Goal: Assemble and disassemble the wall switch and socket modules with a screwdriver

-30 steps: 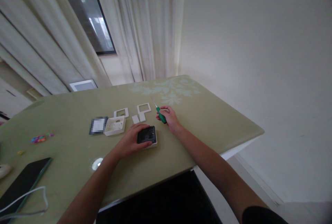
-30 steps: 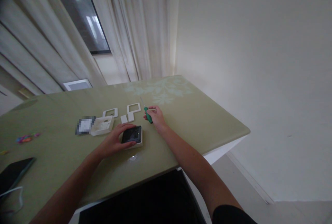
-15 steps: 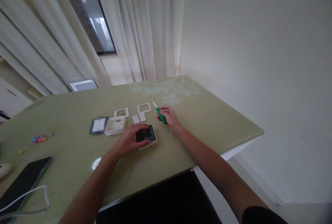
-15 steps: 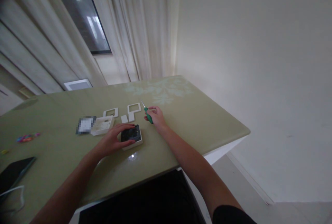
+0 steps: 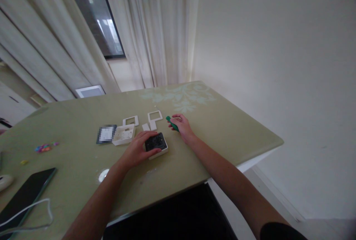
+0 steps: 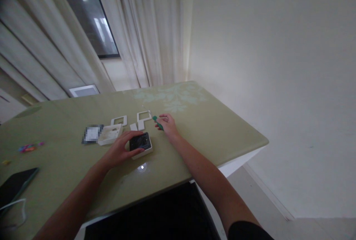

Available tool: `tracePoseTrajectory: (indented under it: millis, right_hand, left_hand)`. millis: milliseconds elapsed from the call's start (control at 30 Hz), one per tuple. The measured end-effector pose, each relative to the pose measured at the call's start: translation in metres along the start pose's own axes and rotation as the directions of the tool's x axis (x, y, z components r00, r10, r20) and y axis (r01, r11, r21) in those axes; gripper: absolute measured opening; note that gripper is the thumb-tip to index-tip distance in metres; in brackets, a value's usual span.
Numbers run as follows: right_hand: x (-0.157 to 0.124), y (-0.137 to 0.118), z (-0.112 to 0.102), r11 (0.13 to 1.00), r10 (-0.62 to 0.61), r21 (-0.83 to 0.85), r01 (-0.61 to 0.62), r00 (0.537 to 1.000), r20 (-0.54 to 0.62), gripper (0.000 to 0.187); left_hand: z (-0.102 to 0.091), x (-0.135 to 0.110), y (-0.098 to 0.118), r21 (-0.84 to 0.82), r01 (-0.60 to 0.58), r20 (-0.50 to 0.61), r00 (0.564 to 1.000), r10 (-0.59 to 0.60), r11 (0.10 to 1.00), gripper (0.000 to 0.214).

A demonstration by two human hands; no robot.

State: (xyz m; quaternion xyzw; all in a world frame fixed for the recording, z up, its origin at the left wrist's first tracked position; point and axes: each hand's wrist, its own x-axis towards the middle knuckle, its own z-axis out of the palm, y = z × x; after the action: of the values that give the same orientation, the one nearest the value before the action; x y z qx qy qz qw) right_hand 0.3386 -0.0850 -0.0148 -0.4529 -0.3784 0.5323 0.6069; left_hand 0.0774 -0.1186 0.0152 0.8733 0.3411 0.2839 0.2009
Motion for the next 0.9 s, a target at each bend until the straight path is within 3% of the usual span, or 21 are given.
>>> tracePoseTrajectory:
  millis: [133, 900]
  right_hand:
    - [-0.001, -0.002, 0.002, 0.998, 0.021, -0.067, -0.021, 1.0, 0.004, 0.031]
    - [-0.002, -0.003, 0.002, 0.993, 0.007, -0.12, -0.004, 1.0, 0.029, 0.029]
  left_hand:
    - [0.0, 0.0, 0.0, -0.01, -0.003, 0.04, 0.999, 0.003, 1.0, 0.065]
    - [0.001, 0.001, 0.013, 0.123, -0.071, 0.048, 0.997, 0.066, 0.99, 0.043]
